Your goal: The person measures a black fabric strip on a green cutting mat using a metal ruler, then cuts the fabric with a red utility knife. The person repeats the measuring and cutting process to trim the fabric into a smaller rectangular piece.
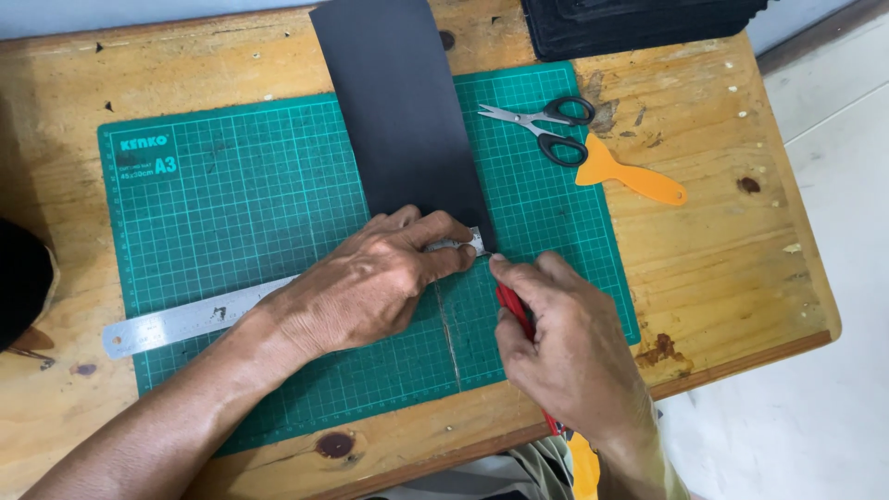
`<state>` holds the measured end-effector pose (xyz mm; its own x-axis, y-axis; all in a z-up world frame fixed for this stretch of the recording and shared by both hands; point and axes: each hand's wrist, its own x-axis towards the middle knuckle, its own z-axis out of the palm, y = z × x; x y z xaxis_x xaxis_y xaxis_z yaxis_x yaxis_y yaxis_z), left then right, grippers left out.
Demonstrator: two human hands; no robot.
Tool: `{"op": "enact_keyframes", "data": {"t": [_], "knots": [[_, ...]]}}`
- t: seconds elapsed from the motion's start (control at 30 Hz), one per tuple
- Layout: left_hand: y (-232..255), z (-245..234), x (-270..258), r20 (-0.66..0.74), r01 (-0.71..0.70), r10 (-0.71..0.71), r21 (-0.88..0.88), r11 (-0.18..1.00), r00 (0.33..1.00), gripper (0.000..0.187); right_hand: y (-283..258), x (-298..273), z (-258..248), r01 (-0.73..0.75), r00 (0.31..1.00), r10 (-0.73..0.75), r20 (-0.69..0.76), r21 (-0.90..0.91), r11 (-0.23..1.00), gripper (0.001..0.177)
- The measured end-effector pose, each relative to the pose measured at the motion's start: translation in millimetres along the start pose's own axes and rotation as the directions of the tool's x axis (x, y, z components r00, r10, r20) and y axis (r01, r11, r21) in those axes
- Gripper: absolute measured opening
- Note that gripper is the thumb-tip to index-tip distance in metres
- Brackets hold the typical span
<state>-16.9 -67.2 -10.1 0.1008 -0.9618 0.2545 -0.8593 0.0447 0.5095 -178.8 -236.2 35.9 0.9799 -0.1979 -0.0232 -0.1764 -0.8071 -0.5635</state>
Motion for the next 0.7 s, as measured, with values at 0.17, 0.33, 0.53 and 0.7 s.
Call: {"op": "enact_keyframes", "data": {"t": [0.17, 0.33, 0.53, 0.7], "knots": [[-1, -1, 0, 0.029, 0.013, -0.012, -0.034, 0.999, 1.0, 0.049, 5, -8, 4, 0.003, 0.999, -0.002, -0.047, 0.026, 1.0, 0.047], [1, -5, 2, 0.02, 0.001, 0.0, -0.047, 0.999, 1.0, 0.049, 10, -25, 19, -0.143, 0.982, 0.176, -0.073, 0.334, 0.932, 0.042], [2, -5, 2, 0.018, 0.007, -0.006, -0.053, 0.999, 1.0, 0.045, 19, -22, 24, -0.039, 0.97, 0.123, -0.211, 0.361, 0.932, 0.043], [3, -6, 3, 0.006, 0.012, -0.011, -0.08, 0.997, 1.0, 0.041, 22, -16, 23, -0.036, 0.977, 0.108, -0.183, 0.359, 0.933, 0.043]]}}
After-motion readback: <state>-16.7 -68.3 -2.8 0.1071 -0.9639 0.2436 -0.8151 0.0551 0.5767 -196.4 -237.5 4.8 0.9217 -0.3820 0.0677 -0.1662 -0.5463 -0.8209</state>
